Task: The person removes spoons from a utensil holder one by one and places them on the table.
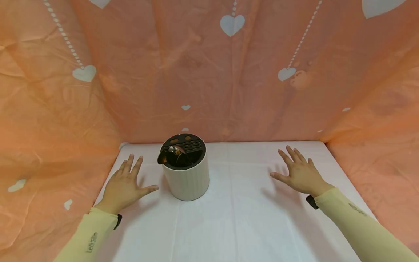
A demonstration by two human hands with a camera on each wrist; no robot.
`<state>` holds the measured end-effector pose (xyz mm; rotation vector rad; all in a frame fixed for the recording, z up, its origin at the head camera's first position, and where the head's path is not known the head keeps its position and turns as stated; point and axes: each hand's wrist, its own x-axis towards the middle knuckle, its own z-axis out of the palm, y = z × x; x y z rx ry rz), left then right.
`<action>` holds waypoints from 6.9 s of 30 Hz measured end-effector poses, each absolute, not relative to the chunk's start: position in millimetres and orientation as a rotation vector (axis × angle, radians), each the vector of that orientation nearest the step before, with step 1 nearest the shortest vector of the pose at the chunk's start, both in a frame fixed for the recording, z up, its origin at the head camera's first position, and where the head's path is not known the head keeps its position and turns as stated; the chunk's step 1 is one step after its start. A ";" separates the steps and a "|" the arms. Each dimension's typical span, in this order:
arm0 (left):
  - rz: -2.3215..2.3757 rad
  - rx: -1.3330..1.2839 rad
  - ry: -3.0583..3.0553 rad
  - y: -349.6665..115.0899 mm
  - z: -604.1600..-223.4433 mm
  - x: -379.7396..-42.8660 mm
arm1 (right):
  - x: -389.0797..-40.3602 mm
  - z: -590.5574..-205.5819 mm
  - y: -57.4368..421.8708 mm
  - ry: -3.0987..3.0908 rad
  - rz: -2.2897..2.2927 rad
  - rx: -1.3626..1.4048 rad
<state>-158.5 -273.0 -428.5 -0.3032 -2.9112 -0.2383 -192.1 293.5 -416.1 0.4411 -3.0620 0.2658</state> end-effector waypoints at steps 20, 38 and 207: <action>-0.979 -0.154 -2.876 -204.7 -428.8 -170.5 | -215.5 -380.7 203.7 -2.832 0.240 0.817; -1.177 -0.134 -2.759 -196.8 -424.8 -174.9 | -224.9 -331.5 82.4 -2.402 0.471 1.248; -1.140 -0.163 -2.812 -199.8 -422.4 -173.5 | -249.6 -488.2 154.9 -3.103 0.674 0.580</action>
